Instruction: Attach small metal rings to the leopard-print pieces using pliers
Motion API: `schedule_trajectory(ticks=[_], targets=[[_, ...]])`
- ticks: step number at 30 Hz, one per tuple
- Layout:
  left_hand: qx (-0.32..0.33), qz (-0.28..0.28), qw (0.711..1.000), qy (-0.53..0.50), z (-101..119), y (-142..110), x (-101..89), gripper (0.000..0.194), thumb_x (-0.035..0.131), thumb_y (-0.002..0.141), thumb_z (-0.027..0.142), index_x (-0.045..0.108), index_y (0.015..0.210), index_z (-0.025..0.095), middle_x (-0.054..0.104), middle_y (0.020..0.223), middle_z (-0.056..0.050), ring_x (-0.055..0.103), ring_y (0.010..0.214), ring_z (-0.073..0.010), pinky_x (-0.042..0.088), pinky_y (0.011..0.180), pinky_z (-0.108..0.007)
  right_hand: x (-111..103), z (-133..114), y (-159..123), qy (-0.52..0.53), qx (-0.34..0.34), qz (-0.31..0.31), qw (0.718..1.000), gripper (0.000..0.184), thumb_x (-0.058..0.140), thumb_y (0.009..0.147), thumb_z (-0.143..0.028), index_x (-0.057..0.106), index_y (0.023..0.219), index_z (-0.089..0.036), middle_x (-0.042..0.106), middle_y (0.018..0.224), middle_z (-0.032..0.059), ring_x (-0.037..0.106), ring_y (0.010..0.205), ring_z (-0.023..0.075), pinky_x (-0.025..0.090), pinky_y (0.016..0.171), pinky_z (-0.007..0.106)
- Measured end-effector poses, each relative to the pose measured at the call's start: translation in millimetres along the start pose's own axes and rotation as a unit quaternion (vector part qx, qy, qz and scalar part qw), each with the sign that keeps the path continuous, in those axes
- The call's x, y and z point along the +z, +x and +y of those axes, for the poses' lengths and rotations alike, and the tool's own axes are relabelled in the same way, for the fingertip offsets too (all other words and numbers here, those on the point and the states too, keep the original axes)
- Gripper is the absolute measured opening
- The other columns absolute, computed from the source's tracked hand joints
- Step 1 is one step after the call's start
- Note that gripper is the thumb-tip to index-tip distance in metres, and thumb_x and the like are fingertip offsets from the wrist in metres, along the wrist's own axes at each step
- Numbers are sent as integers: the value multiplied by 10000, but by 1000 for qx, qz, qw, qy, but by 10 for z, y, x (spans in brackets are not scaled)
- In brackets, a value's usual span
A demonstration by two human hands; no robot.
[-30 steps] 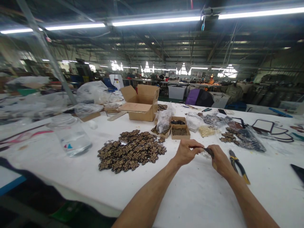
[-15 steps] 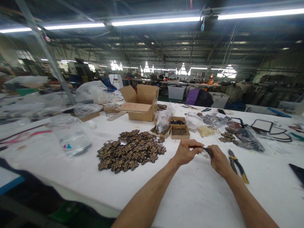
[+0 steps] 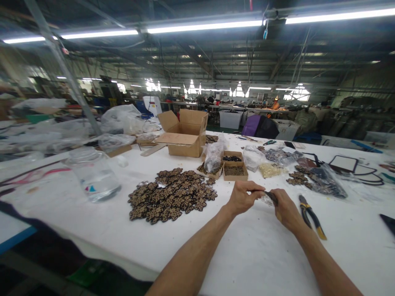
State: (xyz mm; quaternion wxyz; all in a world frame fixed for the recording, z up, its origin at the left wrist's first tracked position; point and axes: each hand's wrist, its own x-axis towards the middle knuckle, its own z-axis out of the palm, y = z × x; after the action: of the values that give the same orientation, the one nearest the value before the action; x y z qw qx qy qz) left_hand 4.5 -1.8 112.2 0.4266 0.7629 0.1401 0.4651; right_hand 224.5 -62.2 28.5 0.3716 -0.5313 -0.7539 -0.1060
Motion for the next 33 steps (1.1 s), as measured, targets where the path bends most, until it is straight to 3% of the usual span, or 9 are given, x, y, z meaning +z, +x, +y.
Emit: schedule_trajectory(ticks=[9, 14, 22, 25, 33], targets=[[7, 4, 1000, 5, 23, -5, 0, 241, 726, 801, 337, 761, 953, 154, 712, 817, -87, 636, 687, -152, 513, 641, -256, -9, -43, 9, -12, 15, 15, 1000, 463, 455, 748, -34, 463, 1175, -215, 534, 1041, 107, 519, 973, 294, 486, 822, 442], [-22, -12, 998, -55, 4, -3, 10, 307, 760, 765, 301, 743, 1022, 135, 718, 882, -98, 659, 749, -169, 541, 711, -276, 5, -33, -4, -15, 27, 9, 999, 392, 454, 796, -60, 477, 1158, -208, 542, 1027, 110, 517, 970, 291, 469, 820, 425], [-85, -8, 989, -118, -92, 3, 4, 333, 776, 740, 318, 746, 985, 94, 711, 802, -105, 643, 649, -156, 533, 626, -265, 93, -17, -46, 46, 71, -66, 994, 147, 442, 942, -237, 516, 1064, -203, 576, 954, 84, 560, 814, 234, 448, 714, 340], [-86, -1, 989, -121, -136, 4, -10, 316, 779, 738, 324, 750, 956, 97, 703, 773, -95, 628, 637, -143, 516, 606, -250, 88, -54, -39, 60, 77, -88, 991, 142, 429, 971, -297, 519, 1034, -207, 582, 932, 77, 563, 785, 227, 439, 696, 331], [-109, 18, 981, -158, -209, -11, 41, 372, 833, 673, 336, 747, 923, 75, 690, 737, -98, 612, 600, -135, 501, 567, -243, 65, -92, -40, 22, 65, -53, 996, 166, 436, 932, -209, 504, 1084, -203, 550, 952, 80, 543, 870, 247, 435, 742, 347]])
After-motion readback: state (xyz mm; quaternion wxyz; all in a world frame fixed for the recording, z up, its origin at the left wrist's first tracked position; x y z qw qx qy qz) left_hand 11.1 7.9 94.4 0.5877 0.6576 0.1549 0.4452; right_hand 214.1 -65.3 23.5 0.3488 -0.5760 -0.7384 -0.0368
